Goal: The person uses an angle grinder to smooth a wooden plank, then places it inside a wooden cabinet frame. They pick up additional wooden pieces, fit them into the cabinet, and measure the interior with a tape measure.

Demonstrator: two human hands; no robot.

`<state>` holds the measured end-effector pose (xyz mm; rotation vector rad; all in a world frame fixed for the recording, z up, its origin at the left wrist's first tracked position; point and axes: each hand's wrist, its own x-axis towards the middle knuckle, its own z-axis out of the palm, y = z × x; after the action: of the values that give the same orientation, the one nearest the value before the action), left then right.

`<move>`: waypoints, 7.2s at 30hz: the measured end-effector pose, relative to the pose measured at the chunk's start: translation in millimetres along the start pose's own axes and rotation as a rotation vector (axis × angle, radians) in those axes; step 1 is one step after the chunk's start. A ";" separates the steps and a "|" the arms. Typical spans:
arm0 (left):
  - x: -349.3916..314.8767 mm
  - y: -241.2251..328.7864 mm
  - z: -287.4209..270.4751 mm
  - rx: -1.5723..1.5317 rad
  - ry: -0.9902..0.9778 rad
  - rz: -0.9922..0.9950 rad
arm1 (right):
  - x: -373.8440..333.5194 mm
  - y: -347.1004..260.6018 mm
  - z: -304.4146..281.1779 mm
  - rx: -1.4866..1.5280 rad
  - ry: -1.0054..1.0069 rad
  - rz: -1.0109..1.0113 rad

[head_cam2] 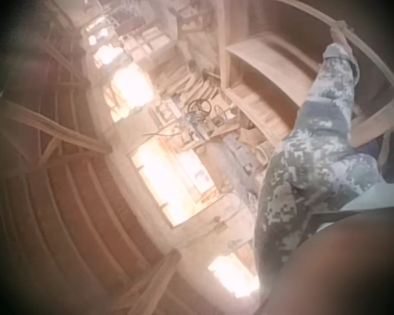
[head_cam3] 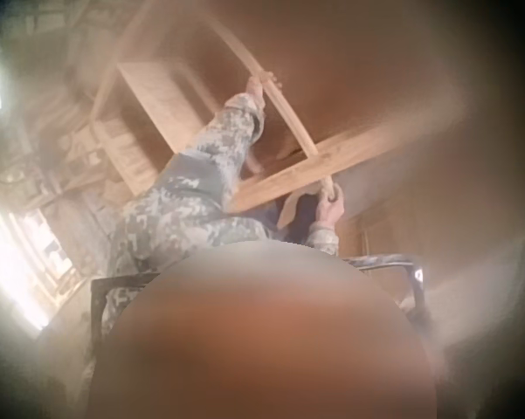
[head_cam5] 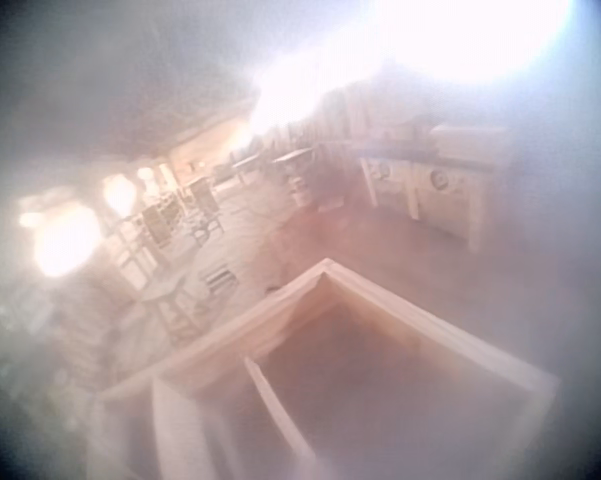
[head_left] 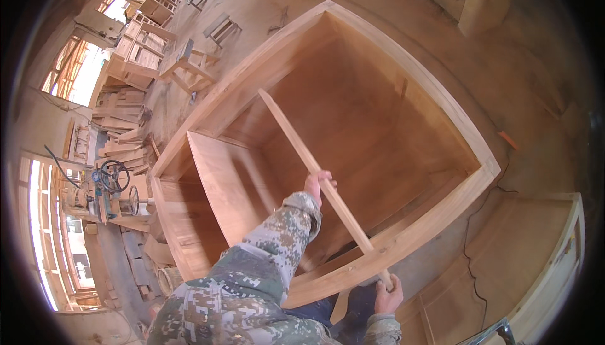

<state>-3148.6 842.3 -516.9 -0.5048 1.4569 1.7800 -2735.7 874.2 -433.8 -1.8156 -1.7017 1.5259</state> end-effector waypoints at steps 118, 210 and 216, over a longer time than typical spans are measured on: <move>6.8 45.7 23.1 0.497 0.520 0.133 | 26.8 5.6 51.2 0.879 -0.194 0.572; -163.5 -33.9 34.6 0.595 -0.342 -0.297 | 21.0 -31.3 -178.6 0.389 -0.247 0.335; -220.6 -43.5 6.4 1.103 -0.350 -0.019 | 61.9 -35.5 -241.2 0.157 -0.358 0.191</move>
<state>-2975.9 782.6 -385.7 0.3450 1.8592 0.7562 -2584.1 1048.5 -334.3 -1.7461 -1.5245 2.1076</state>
